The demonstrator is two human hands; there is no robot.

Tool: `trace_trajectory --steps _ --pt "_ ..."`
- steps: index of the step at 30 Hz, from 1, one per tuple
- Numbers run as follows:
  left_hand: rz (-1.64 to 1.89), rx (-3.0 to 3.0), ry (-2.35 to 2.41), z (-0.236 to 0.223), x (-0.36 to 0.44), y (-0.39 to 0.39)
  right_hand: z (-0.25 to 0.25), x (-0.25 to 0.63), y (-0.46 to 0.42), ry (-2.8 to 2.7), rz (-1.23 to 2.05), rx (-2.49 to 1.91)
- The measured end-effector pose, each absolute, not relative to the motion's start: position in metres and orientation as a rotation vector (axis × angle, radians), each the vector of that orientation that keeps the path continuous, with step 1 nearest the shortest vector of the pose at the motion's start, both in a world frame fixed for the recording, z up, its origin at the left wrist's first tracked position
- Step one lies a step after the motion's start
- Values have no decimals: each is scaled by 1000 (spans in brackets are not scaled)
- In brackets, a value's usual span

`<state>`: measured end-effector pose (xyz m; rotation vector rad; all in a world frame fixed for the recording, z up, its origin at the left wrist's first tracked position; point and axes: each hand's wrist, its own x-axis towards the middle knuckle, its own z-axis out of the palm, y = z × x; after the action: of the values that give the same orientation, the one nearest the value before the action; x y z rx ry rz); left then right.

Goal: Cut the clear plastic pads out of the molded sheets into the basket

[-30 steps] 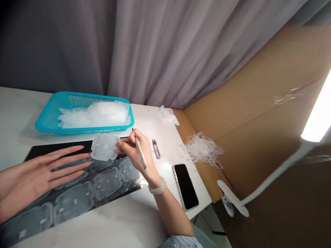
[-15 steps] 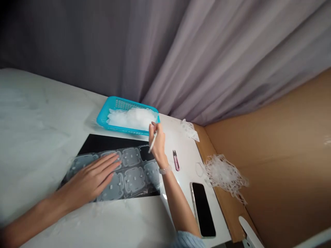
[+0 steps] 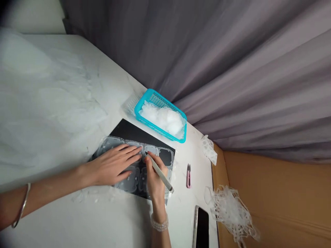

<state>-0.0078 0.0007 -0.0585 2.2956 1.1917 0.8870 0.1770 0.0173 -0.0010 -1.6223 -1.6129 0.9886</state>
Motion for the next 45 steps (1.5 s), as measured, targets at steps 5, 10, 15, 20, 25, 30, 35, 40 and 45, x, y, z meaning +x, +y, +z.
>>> trace_trajectory --steps 5,10,15,20,25,30,35,40,45 --pt "951 2210 1158 -59 -7 1 0 174 19 -1804 880 -1589" --pt "828 2307 1205 -55 -7 0 2 169 21 -1899 808 -1582" --pt "980 2165 1157 -57 -6 0 1 161 30 -1999 664 -1598" --pt "924 2231 1222 -55 -5 1 10 157 16 -2105 572 -1710" --pt "668 2522 1366 -45 -5 1 1 162 -2 -2131 460 -1666" --pt "571 2633 1419 -44 -5 1 -26 163 7 -2192 342 -1509" --pt "523 2664 1423 -46 -5 1 -35 165 12 -2204 232 -1534" --pt "525 2679 1370 -49 -6 1 -31 162 12 -2475 208 -1434" --pt "594 2664 1361 -57 -7 4 -29 165 20 -2195 415 -1454"
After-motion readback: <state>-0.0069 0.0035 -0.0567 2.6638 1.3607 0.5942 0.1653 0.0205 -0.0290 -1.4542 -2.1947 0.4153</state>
